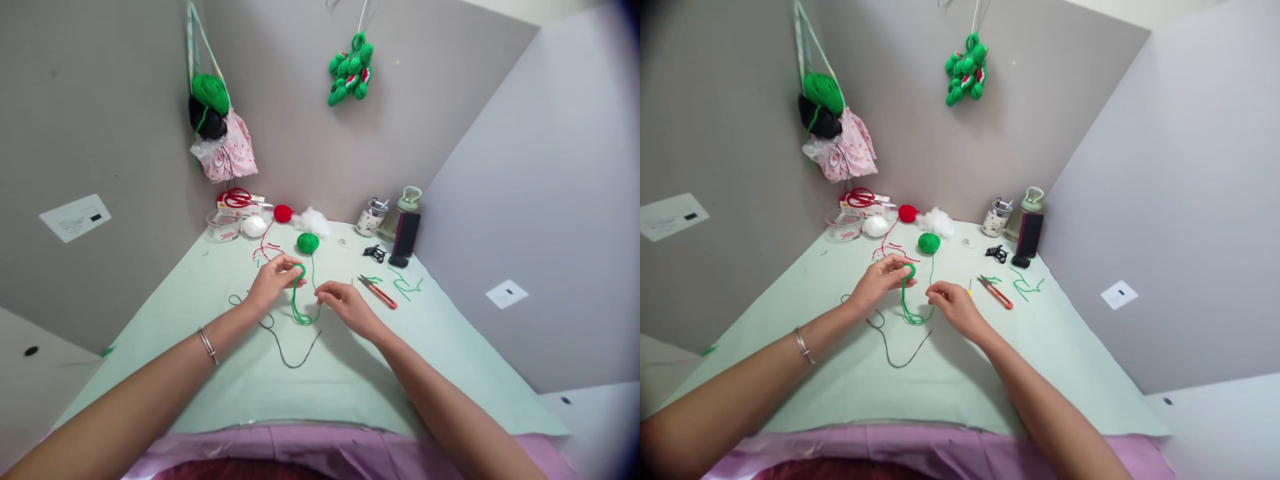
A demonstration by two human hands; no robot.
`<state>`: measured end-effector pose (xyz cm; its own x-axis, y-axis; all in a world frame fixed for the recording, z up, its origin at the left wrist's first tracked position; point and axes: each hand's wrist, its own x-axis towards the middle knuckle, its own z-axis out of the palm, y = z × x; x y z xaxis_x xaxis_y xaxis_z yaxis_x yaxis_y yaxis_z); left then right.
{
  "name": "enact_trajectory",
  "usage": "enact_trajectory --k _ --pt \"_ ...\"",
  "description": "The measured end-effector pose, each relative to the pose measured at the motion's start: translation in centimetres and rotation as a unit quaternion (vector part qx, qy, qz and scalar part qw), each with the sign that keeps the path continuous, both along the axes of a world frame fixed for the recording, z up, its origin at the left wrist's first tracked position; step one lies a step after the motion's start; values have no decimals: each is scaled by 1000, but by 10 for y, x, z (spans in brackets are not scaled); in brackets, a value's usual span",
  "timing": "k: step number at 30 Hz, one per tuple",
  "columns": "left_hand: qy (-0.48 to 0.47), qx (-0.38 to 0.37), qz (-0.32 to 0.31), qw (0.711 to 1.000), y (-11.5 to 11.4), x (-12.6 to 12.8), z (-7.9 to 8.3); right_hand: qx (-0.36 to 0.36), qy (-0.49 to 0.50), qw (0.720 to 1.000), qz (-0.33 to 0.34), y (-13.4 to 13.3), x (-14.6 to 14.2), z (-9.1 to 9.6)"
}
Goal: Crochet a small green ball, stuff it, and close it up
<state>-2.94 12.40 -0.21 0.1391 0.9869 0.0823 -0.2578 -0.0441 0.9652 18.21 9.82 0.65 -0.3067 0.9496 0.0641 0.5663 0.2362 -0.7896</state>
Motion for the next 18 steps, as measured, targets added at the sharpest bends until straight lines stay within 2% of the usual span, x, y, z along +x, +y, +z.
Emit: enact_trajectory --k 4,11,14,18 --pt "10 -17 -28 999 21 2 8 -1 -64 998 -10 33 21 13" --pt "20 -62 -55 996 43 10 -7 32 -167 980 -101 141 49 7" --pt "16 -74 -56 996 55 10 -11 54 -197 974 -93 188 45 7" --pt "18 -88 -60 994 73 11 -12 113 -221 967 -52 248 18 10"
